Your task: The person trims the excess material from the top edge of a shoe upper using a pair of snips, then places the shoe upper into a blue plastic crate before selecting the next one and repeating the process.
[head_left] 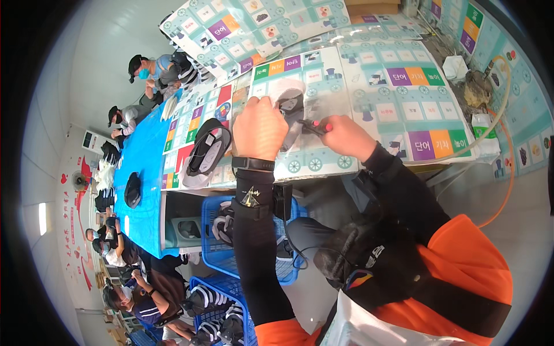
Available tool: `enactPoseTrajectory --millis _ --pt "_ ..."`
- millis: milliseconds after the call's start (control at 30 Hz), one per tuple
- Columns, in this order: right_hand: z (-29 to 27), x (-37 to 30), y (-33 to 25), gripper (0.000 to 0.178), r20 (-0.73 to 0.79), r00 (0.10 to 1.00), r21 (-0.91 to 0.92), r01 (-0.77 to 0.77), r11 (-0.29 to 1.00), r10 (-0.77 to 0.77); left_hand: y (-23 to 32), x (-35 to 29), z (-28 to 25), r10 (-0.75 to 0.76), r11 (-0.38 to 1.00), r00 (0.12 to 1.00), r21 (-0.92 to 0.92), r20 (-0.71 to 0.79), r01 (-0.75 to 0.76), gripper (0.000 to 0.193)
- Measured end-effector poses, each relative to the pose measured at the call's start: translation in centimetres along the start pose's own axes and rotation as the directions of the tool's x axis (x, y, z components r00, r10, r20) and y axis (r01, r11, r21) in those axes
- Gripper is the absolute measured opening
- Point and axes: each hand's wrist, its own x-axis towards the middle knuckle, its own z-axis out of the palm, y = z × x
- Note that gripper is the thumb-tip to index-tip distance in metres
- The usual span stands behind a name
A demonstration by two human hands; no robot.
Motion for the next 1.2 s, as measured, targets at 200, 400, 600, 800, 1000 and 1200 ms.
enactPoseTrajectory --millis 200,400,600,800,1000,1200 --pt "0.3 0.4 0.0 0.024 -0.001 0.998 -0.008 0.070 0.997 -0.070 -0.4 -0.5 -0.2 0.000 1.000 1.000 -0.025 -0.014 0.000 0.017" --pt "0.1 0.3 -0.8 0.020 0.008 0.997 -0.052 0.080 0.995 -0.079 -0.4 -0.9 -0.5 -0.019 1.000 1.000 -0.019 0.008 0.019 0.019" --pt "0.2 0.8 0.2 0.023 -0.013 0.970 -0.038 0.244 0.969 -0.244 -0.6 -1.0 -0.3 -0.019 1.000 1.000 -0.025 0.005 0.019 0.020" --pt "0.9 1.1 1.1 0.022 0.030 0.952 -0.074 0.305 0.950 -0.303 -0.7 -1.2 -0.3 -0.015 1.000 1.000 -0.025 -0.004 0.015 0.021" --pt "0.8 0.7 0.7 0.019 0.132 0.953 -0.043 0.279 0.959 -0.271 -1.3 -1.4 0.1 -0.001 1.000 1.000 -0.030 -0.027 0.000 0.022" --pt "0.8 0.3 0.7 0.017 0.186 0.957 0.007 0.224 0.975 -0.221 -1.2 -1.5 0.1 -0.005 1.000 1.000 -0.026 -0.019 0.005 0.023"
